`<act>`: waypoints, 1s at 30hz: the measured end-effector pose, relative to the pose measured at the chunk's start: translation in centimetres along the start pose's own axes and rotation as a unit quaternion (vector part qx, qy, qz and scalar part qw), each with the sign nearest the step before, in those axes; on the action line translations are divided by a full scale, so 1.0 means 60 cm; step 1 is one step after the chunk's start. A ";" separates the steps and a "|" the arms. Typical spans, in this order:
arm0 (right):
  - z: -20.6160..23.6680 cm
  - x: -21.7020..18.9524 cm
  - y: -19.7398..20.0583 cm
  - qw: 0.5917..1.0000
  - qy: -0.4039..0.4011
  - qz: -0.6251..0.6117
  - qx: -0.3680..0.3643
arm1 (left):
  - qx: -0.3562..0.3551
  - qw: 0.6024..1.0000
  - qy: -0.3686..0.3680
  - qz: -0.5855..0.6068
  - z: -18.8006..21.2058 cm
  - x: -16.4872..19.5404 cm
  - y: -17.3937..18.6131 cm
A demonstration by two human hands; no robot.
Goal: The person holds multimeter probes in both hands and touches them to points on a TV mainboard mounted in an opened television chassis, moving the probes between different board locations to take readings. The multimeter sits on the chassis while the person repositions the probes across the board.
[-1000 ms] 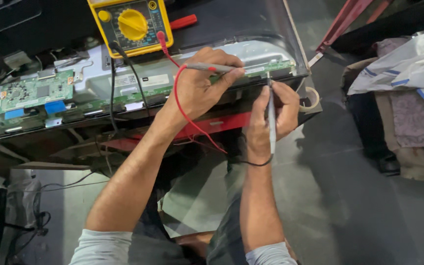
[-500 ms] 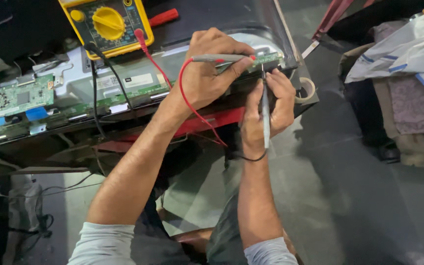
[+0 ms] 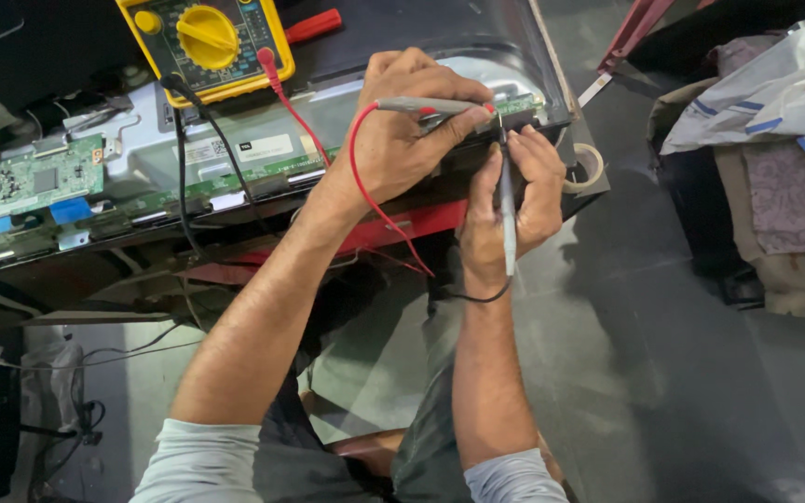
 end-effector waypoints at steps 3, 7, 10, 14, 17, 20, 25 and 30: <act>0.001 -0.001 0.000 1.000 0.002 0.006 -0.007 | 0.000 1.000 0.005 0.000 0.000 -0.001 0.000; 0.001 0.002 -0.001 1.000 0.005 0.000 -0.006 | 0.003 1.000 -0.001 -0.001 0.000 0.000 0.001; 0.003 0.003 -0.002 1.000 0.006 0.000 -0.003 | 0.000 1.000 0.007 0.004 0.000 -0.003 -0.001; 0.004 0.005 -0.002 1.000 0.009 0.005 0.000 | 0.008 1.000 0.007 0.000 0.000 -0.004 -0.001; 0.003 0.006 -0.002 1.000 0.013 0.012 -0.001 | 0.009 1.000 0.002 0.001 0.000 -0.003 -0.001; 0.003 0.005 -0.001 1.000 0.015 0.017 -0.002 | 0.012 1.000 -0.001 0.006 0.000 -0.001 -0.001; 0.002 0.003 -0.002 1.000 0.018 0.004 -0.001 | 0.010 1.000 0.005 0.007 -0.001 -0.002 0.000; 0.002 0.002 -0.003 1.000 0.020 0.004 -0.003 | 0.007 1.000 0.003 0.009 0.000 -0.002 0.001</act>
Point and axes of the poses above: each hand's wrist, its own z-axis away from the middle knuckle, its own y-axis out of the back of the hand, x = y × z, the point moved 9 cm from there along -z, towards the middle knuckle, and after that the axes turned 14 degrees about y, right-handed, at the moved point
